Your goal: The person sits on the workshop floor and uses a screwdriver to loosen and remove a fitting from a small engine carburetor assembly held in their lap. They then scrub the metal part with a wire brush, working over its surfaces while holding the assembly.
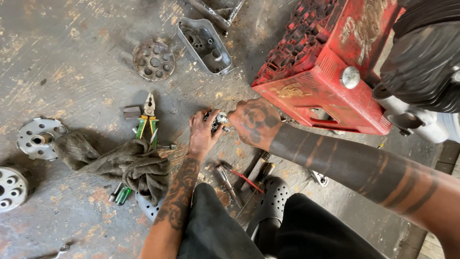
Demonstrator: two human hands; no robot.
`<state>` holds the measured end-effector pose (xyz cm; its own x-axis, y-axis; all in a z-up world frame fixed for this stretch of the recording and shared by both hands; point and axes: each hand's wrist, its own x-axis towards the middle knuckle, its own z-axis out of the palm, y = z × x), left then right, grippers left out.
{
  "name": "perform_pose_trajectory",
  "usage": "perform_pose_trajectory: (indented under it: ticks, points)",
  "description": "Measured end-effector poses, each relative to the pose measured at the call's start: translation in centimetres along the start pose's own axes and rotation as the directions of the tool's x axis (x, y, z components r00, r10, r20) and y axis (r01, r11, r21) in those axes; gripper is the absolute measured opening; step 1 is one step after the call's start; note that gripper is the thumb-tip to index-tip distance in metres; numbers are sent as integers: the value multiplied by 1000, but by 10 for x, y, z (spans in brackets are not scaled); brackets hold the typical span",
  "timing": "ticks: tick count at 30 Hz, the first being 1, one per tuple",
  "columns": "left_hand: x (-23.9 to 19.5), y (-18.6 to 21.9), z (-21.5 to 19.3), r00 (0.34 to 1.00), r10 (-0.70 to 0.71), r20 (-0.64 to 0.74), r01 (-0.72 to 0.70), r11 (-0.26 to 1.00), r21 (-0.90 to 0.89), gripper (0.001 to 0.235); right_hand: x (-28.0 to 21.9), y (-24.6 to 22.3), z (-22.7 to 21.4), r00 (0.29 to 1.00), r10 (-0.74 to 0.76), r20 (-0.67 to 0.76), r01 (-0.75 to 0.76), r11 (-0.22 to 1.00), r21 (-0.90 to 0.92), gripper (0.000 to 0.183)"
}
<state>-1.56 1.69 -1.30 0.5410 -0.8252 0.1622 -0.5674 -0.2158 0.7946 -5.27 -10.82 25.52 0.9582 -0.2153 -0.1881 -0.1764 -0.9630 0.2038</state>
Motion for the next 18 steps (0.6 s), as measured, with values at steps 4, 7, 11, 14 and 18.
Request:
perform_pose_trajectory:
  ticks: [4,7,11,14,18]
  points:
    - [-1,-1,2,1000,12,-2,-12,1000,26,60,-2,28,8,982,-179,66,162,964,209,20]
    - [1,0,1,1000,9,-2,-9,1000,23,59,-3,35,6,960,-282,3,275,938,211,30]
    - [3,6,-6,1000,22,-10,-22,999,26,59,-6,32,-2,962,-247,-115,265,945,190,21]
    - [1,0,2,999,27,-29,-27,999,27,60,-11,23,46,959,113,259,-229,850,475,27]
    - [2,2,0,999,32,-43,-31,999,14,58,-6,28,9,961,-170,218,139,979,152,16]
